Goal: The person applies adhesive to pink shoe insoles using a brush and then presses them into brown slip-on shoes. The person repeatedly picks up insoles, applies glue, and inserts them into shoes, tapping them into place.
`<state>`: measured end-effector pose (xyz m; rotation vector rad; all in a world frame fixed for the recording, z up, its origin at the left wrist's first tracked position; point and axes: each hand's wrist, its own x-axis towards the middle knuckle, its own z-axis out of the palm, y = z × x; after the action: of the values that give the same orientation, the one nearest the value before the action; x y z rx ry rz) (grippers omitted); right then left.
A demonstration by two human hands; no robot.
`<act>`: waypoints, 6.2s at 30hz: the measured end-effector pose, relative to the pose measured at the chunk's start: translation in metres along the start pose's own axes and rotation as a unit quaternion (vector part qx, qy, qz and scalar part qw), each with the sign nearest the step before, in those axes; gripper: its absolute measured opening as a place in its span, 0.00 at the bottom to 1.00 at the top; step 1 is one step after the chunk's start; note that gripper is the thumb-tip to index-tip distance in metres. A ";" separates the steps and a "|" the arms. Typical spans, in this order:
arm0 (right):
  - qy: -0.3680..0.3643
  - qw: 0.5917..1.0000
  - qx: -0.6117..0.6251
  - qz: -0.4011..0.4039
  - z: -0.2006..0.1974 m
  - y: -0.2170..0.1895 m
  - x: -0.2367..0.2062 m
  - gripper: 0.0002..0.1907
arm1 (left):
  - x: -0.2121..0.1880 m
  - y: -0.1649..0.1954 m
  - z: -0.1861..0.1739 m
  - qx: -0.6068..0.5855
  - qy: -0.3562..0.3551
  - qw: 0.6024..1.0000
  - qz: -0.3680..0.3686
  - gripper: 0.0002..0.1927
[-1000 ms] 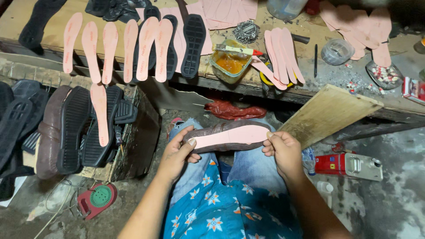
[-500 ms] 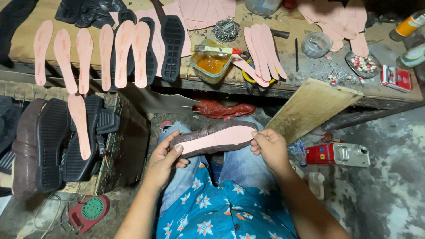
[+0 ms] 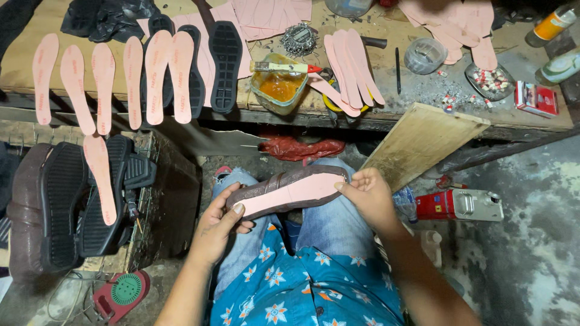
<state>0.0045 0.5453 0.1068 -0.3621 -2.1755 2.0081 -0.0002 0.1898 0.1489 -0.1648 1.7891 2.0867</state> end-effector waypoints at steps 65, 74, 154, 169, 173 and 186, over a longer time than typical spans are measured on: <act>0.022 0.848 -0.528 -0.029 0.033 -0.165 0.194 0.45 | 0.010 0.092 0.109 0.630 0.002 0.777 -0.006 0.36; 0.018 0.838 -0.544 -0.040 0.046 -0.138 0.217 0.37 | 0.012 0.092 0.101 0.609 0.008 0.793 -0.005 0.36; -0.159 0.901 -0.334 -0.227 0.046 -0.124 -0.083 0.23 | 0.013 -0.011 0.038 0.167 0.186 0.957 0.149 0.26; -0.261 0.889 -0.377 -0.015 0.076 -0.108 -0.076 0.28 | -0.002 0.004 0.022 0.108 0.021 0.973 0.205 0.32; -0.282 0.897 -0.337 -0.043 0.097 -0.113 -0.074 0.27 | -0.010 0.013 0.019 0.224 0.019 0.943 0.244 0.35; -0.275 0.855 -0.438 -0.034 0.099 -0.133 -0.085 0.25 | -0.021 0.045 0.014 0.280 -0.006 0.925 0.259 0.42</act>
<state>0.0496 0.4170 0.2345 0.2499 -3.3086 1.0051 0.0047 0.1939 0.2004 0.5286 2.5393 1.7504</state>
